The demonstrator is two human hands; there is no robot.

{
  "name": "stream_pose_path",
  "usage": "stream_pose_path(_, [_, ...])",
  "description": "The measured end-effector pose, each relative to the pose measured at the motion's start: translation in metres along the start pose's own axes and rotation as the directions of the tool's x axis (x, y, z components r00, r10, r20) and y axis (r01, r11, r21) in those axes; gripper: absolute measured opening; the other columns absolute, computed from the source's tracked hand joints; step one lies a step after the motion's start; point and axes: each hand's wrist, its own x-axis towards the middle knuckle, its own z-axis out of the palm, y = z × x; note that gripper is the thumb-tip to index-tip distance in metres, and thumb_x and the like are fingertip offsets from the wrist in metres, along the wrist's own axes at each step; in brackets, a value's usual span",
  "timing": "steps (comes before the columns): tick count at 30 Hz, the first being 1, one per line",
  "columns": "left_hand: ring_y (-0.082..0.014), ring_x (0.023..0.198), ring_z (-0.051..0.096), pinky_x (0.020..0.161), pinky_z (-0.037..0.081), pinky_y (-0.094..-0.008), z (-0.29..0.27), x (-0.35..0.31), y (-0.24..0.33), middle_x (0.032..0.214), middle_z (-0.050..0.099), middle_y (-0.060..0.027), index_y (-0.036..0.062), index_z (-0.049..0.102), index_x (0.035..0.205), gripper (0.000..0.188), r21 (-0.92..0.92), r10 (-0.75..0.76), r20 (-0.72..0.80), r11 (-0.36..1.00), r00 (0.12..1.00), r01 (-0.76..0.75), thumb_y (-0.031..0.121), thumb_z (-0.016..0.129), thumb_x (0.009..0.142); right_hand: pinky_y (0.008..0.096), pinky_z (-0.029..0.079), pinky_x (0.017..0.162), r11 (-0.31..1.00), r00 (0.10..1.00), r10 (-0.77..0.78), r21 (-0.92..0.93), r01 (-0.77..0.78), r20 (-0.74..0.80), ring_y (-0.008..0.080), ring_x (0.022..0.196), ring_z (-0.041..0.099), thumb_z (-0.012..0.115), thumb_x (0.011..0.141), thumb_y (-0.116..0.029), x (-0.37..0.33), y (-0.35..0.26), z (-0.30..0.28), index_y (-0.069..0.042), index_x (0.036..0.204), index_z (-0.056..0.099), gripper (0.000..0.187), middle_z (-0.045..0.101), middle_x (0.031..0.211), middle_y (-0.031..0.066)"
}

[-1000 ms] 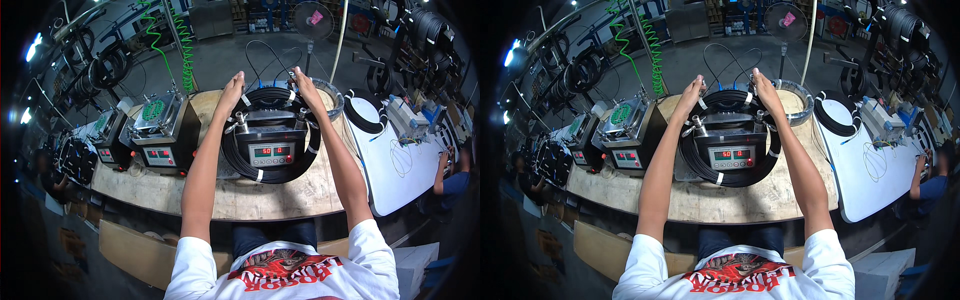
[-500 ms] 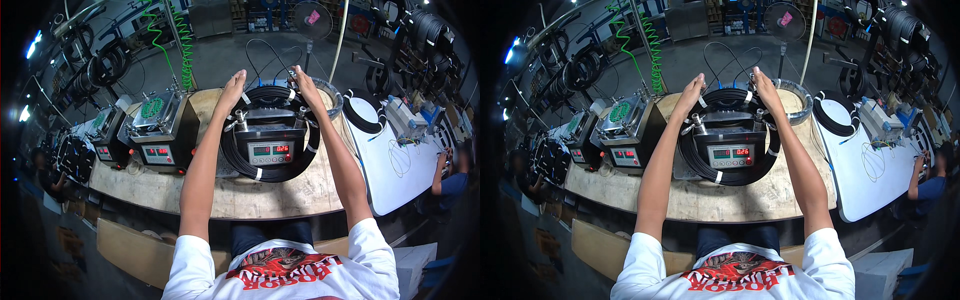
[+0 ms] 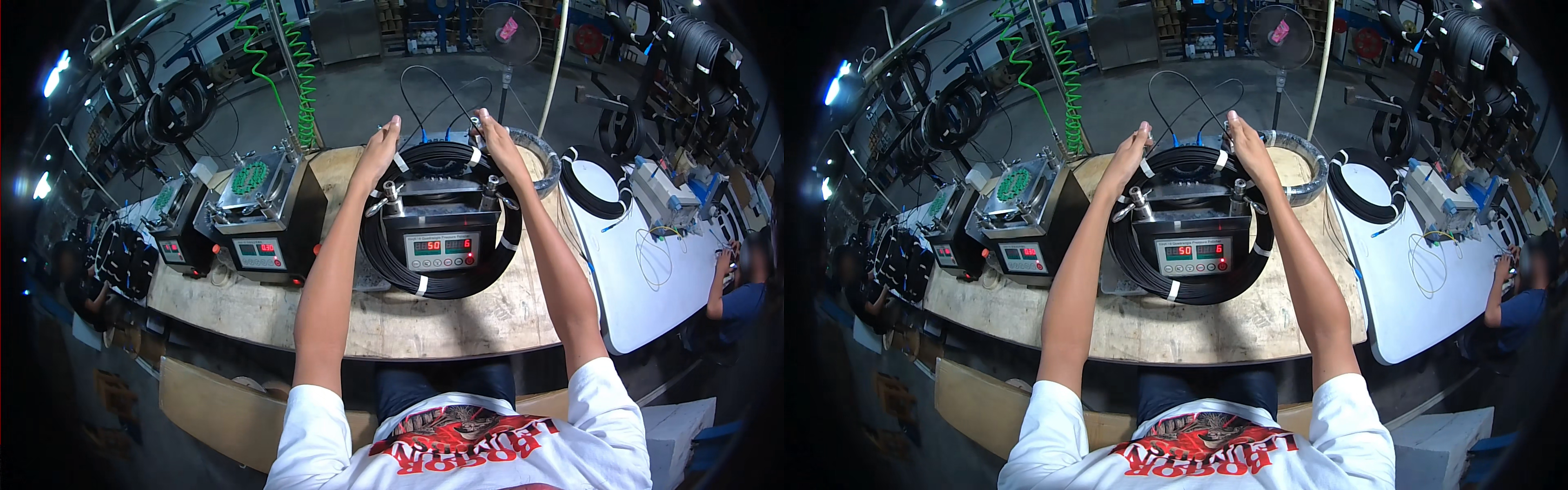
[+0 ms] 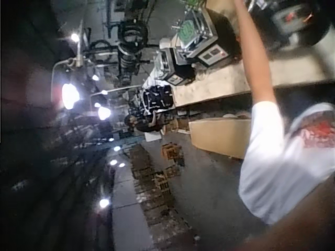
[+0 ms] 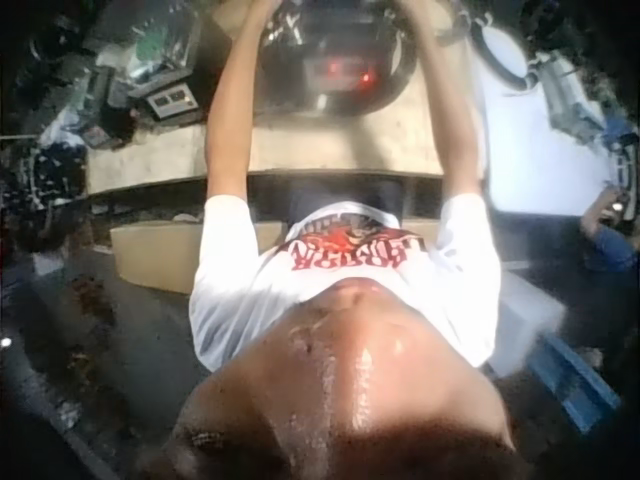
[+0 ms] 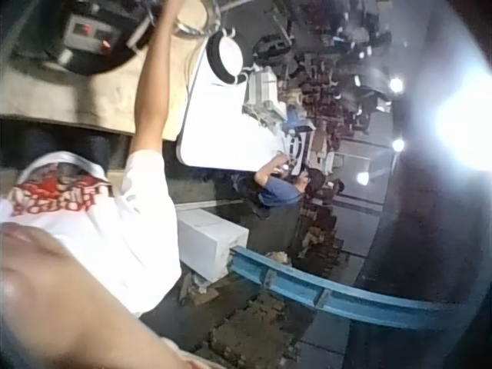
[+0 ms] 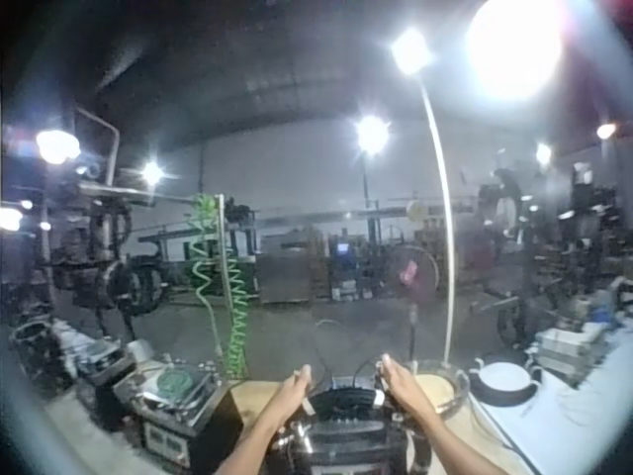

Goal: The recorder is placing a large coil of wire onto a testing machine, securing it, and then operating the machine to test the component before hanging it on a rack.

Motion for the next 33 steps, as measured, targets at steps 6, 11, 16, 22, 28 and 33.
stream_pose_path(6, [-0.0133, 0.072, 0.037, 0.071, 0.037, -0.0285, -0.001, -0.001, 0.002, 0.076, 0.037, 0.0020, 0.0034, 0.048, 0.090, 0.055, 0.011, 0.016, 0.001, 1.000, 1.000, -0.016, 0.056, 0.036, 0.104, 0.0287, 0.043, 0.093, 0.999, 0.999, 0.026, 0.026, -0.027, 0.027, 0.0176, 0.100, 0.058, 0.036, 0.104, -0.057, -0.002, -0.003, 0.000, 0.005, 0.135, 0.053, 0.071, 0.063, 0.115, 0.0131])
stream_pose_path(11, [-0.0126, 0.073, 0.038, 0.072, 0.038, -0.0280, 0.001, -0.004, 0.004, 0.076, 0.038, 0.0020, 0.0022, 0.050, 0.094, 0.056, -0.041, 0.033, -0.027, 0.999, 0.999, -0.034, 0.056, 0.037, 0.103, 0.0326, 0.044, 0.089, 0.998, 0.998, 0.065, 0.020, -0.065, -0.013, 0.0211, 0.093, 0.056, 0.035, 0.103, -0.059, -0.006, -0.006, 0.002, 0.008, 0.116, 0.056, 0.071, 0.063, 0.099, 0.0134])
stream_pose_path(16, [-0.0151, 0.076, 0.038, 0.076, 0.039, -0.0289, 0.000, 0.003, -0.004, 0.079, 0.040, 0.0006, 0.0029, 0.049, 0.091, 0.060, 0.021, -0.004, -0.017, 1.000, 1.000, 0.005, 0.061, 0.036, 0.102, 0.0338, 0.043, 0.094, 0.999, 0.998, 0.044, 0.034, -0.043, -0.050, 0.0236, 0.102, 0.059, 0.034, 0.102, -0.061, -0.001, 0.004, 0.004, 0.007, 0.123, 0.055, 0.074, 0.065, 0.108, 0.0173])
stream_pose_path(22, [-0.0169, 0.079, 0.040, 0.080, 0.039, -0.0302, 0.000, -0.001, -0.001, 0.080, 0.042, -0.0011, 0.0027, 0.049, 0.089, 0.062, 0.015, -0.014, 0.008, 1.000, 1.000, 0.014, 0.062, 0.035, 0.102, 0.0280, 0.043, 0.091, 0.999, 0.999, 0.042, 0.020, -0.043, 0.012, 0.0170, 0.101, 0.058, 0.035, 0.104, -0.056, -0.002, 0.001, 0.001, 0.003, 0.136, 0.052, 0.070, 0.064, 0.110, 0.0125])
stream_pose_path(28, [-0.0165, 0.085, 0.045, 0.085, 0.040, -0.0292, 0.002, 0.000, -0.004, 0.086, 0.048, -0.0021, -0.0016, 0.059, 0.112, 0.068, 0.026, 0.063, -0.040, 0.998, 0.997, -0.062, 0.061, 0.035, 0.102, 0.0274, 0.043, 0.089, 0.999, 0.999, 0.036, 0.022, -0.036, 0.013, 0.0162, 0.097, 0.057, 0.035, 0.104, -0.057, -0.005, -0.007, 0.001, 0.002, 0.136, 0.053, 0.069, 0.063, 0.100, 0.0112])
stream_pose_path(33, [-0.0197, 0.099, 0.052, 0.097, 0.039, -0.0302, -0.004, -0.001, 0.002, 0.101, 0.058, -0.0073, -0.0040, 0.055, 0.131, 0.079, 0.021, -0.035, 0.035, 0.999, 0.999, 0.035, 0.065, 0.035, 0.100, 0.0271, 0.042, 0.089, 0.997, 0.997, 0.071, 0.027, -0.071, 0.014, 0.0163, 0.097, 0.056, 0.035, 0.103, -0.057, -0.009, -0.012, 0.001, 0.002, 0.136, 0.053, 0.070, 0.063, 0.100, 0.0114])
